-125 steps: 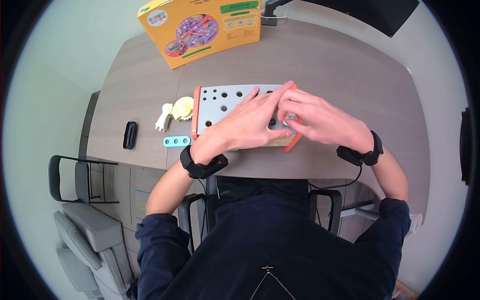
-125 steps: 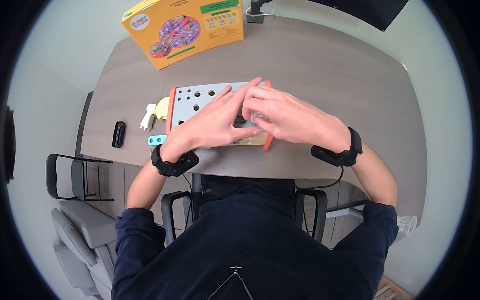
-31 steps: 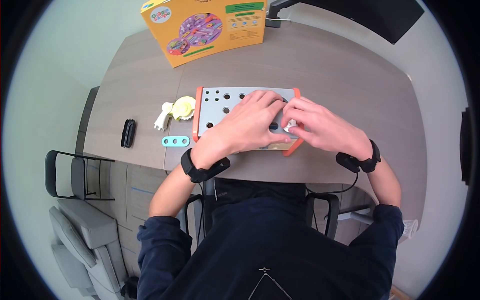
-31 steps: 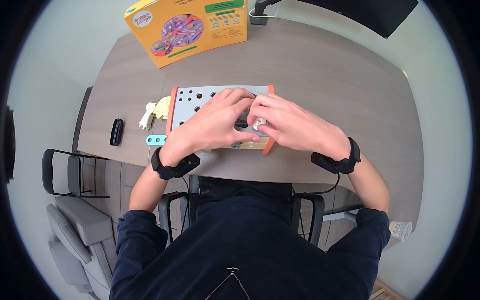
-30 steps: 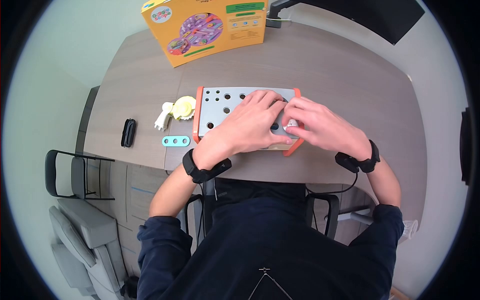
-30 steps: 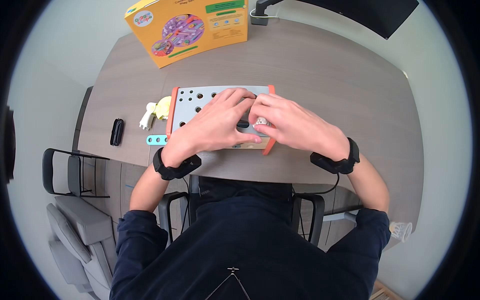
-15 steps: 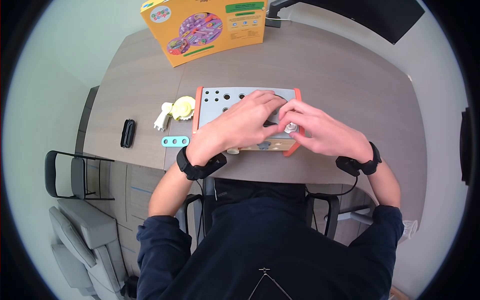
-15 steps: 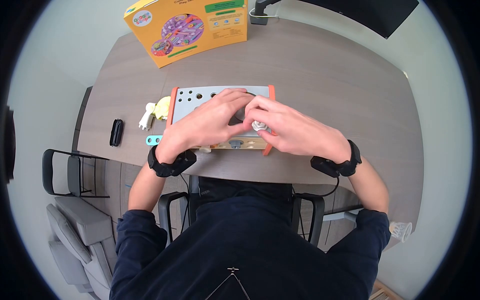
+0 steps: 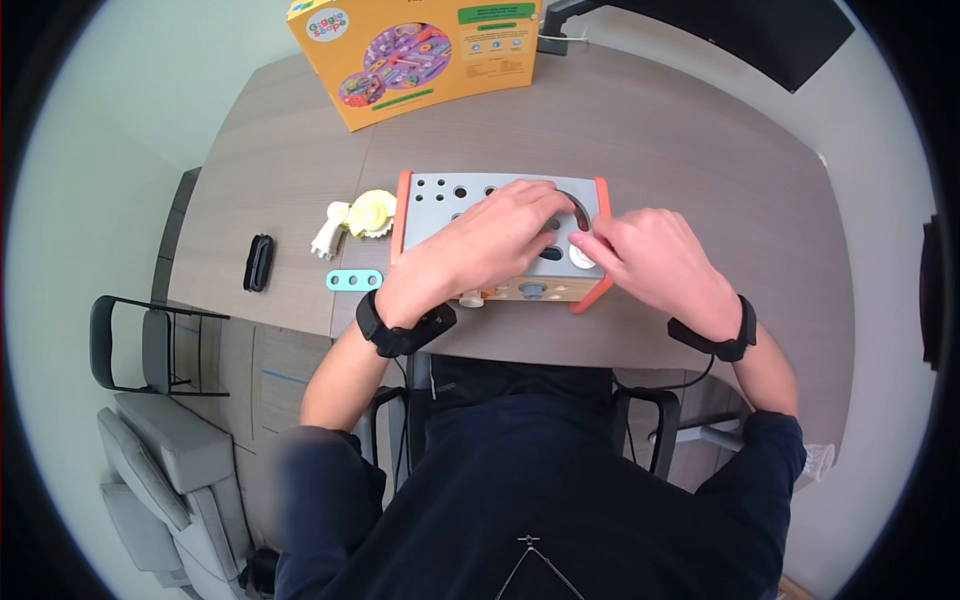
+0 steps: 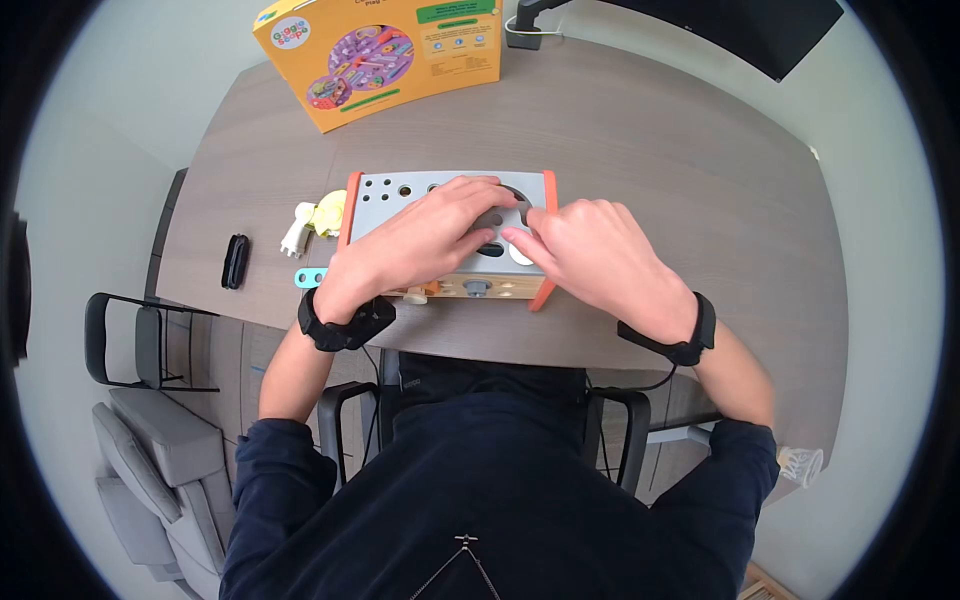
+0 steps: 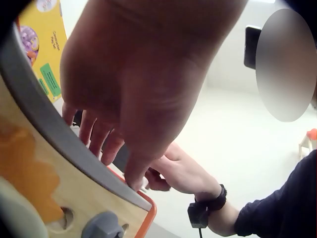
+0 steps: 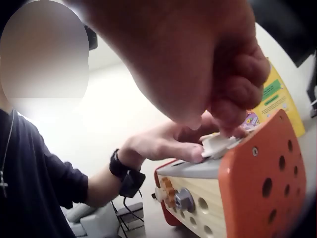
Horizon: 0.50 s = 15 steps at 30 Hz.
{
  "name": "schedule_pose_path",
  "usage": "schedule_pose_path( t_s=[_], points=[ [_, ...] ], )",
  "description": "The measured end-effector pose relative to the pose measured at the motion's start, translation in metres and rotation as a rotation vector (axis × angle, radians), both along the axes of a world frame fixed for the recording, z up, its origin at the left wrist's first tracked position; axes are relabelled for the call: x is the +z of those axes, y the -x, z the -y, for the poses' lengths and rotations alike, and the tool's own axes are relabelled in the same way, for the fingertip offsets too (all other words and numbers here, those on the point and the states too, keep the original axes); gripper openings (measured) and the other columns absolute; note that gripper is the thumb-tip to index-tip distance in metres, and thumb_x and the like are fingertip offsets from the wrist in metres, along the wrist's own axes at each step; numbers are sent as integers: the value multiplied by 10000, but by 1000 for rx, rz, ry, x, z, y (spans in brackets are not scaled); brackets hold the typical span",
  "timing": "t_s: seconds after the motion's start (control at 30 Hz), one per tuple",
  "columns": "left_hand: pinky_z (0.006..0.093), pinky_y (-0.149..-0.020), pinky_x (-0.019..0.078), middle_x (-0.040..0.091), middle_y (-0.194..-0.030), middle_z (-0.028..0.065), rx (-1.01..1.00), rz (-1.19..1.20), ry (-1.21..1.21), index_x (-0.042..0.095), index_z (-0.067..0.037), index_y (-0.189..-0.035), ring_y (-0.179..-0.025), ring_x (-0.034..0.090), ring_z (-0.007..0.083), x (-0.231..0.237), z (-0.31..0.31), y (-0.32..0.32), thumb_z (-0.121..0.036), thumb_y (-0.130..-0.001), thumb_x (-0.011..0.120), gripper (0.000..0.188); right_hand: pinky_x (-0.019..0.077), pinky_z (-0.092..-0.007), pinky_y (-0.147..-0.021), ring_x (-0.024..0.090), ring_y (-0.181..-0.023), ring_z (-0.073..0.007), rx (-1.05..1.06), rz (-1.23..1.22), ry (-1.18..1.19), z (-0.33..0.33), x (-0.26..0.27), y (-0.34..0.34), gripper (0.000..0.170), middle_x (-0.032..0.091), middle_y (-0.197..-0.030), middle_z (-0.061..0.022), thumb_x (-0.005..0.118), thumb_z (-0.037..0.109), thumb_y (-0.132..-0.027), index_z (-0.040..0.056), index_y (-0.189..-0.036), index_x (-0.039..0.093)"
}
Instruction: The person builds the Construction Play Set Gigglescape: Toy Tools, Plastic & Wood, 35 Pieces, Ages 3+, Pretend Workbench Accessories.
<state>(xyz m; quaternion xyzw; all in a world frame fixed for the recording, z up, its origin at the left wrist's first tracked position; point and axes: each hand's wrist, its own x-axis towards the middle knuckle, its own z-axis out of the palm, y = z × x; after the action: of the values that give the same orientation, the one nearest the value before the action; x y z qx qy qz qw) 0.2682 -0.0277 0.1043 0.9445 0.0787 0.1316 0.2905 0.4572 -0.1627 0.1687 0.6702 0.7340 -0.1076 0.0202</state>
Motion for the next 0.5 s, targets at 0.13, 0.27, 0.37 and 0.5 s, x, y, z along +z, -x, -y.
schedule_pose_path(
  t_s=[0.13, 0.27, 0.37, 0.5],
  points=[
    [479, -1215, 416, 601, -1466, 200, 22, -3, -13, 585, 4, -1411, -1479, 461, 408, 2, 6, -2, -255, -953, 776, 561, 550, -468, -826, 676, -992, -344, 240, -445, -230, 10, -11, -12, 134, 651, -1020, -154, 661, 141, -1012, 18, -1062, 644],
    [479, -1214, 416, 607, -1445, 210, 129, -17, -66, 554, -3, -1435, -1449, 483, 403, 13, 23, -6, -309, -945, 789, 623, 535, -476, -876, 632, -1068, -364, 302, -451, -199, 9, -21, -14, 141, 583, -1127, -156, 667, 80, -992, 5, -1099, 613],
    [481, -1200, 427, 610, -1432, 213, 134, -60, -109, 518, -9, -1455, -1421, 499, 399, 16, 23, -12, -327, -943, 794, 662, 555, -474, -806, 679, -956, -376, 207, -365, -313, 7, -25, -10, 152, 655, -1002, -173, 651, 149, -1039, 5, -1081, 626],
    [477, -1187, 438, 612, -1431, 207, 110, -40, -67, 494, -12, -1464, -1412, 504, 394, 15, 18, -10, -275, -946, 792, 653, 560, -484, -680, 691, -730, -400, 26, -35, -165, 5, -33, -9, 239, 678, -752, -189, 624, 251, -1081, 13, -1074, 646]
  ],
)
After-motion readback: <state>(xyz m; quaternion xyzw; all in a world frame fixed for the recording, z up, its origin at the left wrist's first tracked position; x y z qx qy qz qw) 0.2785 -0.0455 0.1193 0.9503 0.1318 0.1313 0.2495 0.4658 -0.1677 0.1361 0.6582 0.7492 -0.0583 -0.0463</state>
